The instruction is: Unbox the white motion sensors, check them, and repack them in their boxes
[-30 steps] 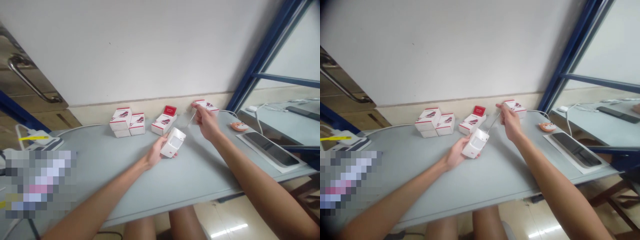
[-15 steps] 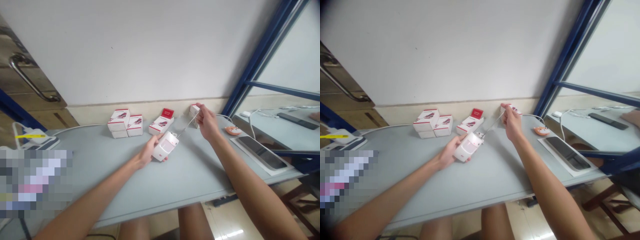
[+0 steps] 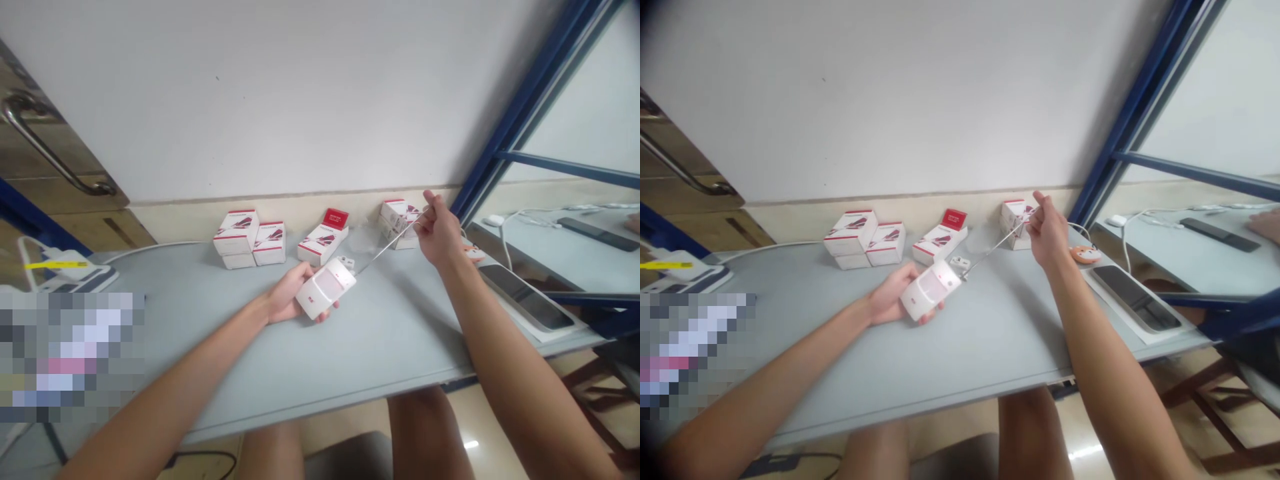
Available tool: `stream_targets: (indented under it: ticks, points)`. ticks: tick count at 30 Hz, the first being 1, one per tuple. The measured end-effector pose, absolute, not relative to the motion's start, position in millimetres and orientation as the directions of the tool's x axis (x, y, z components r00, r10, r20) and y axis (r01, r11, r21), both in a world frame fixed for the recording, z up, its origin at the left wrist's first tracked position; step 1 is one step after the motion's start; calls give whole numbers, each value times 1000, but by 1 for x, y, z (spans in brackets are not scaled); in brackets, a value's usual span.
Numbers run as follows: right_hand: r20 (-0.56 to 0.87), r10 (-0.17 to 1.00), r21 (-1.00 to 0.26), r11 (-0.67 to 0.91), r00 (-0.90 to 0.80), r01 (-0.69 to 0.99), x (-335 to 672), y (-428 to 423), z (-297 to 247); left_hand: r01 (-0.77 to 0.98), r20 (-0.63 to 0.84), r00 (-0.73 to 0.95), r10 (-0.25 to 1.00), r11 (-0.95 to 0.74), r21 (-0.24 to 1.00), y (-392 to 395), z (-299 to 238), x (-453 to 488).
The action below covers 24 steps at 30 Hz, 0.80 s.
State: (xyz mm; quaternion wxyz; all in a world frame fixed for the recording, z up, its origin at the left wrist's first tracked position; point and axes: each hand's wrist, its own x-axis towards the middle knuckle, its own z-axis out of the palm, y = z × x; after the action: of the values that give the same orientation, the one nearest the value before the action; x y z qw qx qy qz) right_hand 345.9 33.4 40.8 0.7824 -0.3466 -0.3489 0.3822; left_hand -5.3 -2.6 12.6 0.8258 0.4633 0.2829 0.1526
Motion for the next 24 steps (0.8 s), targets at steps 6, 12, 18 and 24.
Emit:
stream_targets:
  ticks: [6, 12, 18, 24]
  points:
    - [236, 881, -850, 392, 410, -353, 345, 30, 43, -30, -297, 805, 514, 536, 844, 1, 10, -6]
    - [266, 884, -847, 405, 385, -345, 346, 25, 46, -11, -317, 811, 492, 554, 833, 1, 13, -3]
    - [200, 922, -811, 346, 332, -472, 348, 29, 43, -31, -317, 804, 503, 568, 822, 1, 13, -5]
    - [188, 913, -801, 356, 362, -481, 348, 32, 40, -18, -349, 802, 485, 603, 798, 1, 14, -5]
